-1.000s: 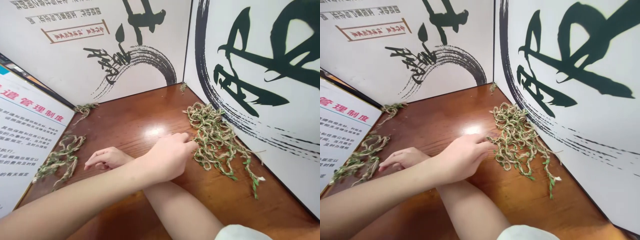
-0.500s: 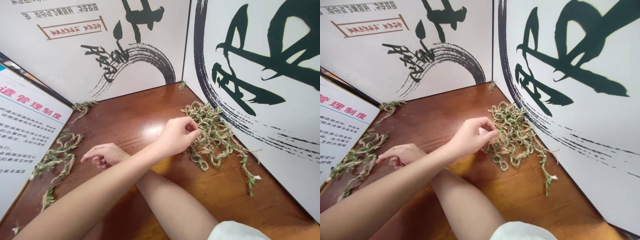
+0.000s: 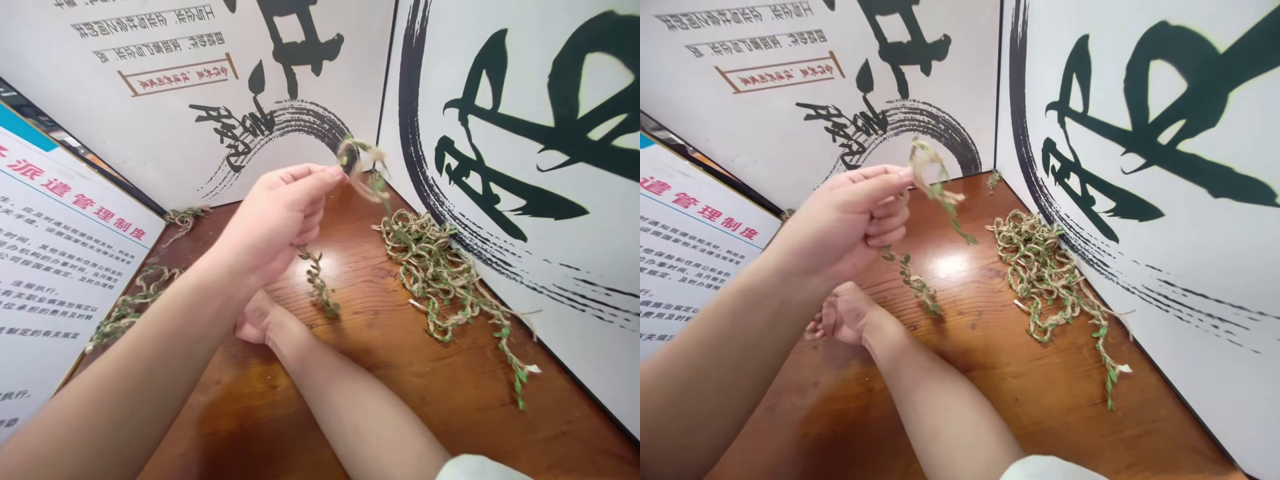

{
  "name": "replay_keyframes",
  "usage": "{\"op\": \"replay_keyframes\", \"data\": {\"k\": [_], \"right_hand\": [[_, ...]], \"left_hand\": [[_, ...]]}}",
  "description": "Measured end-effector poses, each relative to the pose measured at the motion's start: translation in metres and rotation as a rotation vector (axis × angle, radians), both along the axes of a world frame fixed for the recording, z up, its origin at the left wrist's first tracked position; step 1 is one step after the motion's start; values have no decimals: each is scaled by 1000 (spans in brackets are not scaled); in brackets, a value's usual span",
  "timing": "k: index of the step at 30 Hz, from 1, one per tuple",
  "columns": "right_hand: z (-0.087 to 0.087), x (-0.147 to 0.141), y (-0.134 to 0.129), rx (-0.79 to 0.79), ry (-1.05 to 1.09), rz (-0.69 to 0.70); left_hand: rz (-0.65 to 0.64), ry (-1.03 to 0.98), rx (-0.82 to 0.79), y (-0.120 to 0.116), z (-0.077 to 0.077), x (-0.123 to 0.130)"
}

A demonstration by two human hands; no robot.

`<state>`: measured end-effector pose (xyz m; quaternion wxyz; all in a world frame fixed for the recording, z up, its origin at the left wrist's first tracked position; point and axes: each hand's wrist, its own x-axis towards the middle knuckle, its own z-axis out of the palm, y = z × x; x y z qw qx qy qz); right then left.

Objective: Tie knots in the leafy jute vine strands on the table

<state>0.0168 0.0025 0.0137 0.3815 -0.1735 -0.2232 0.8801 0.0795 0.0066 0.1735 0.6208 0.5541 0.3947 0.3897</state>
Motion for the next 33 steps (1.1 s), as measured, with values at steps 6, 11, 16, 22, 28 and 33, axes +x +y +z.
{"op": "replay_keyframes", "data": {"k": [6, 11, 16, 22, 28, 33], "right_hand": [[7, 17, -1, 63, 484, 74], [15, 27, -2, -26, 638, -82], [13, 24, 0, -99, 592, -68], [13, 21, 7, -254, 530, -200], [13, 28, 13, -384, 503, -318], [13, 34, 17, -446, 492, -415]], "left_hand": [[280, -91, -46, 16, 14, -32], [410, -192, -68, 12, -7, -70], [573, -232, 23, -3, -33, -115], [732, -227, 7, -22, -44, -164], [885, -262, -133, -24, -53, -189], [917, -193, -126, 3, -49, -205]]}}
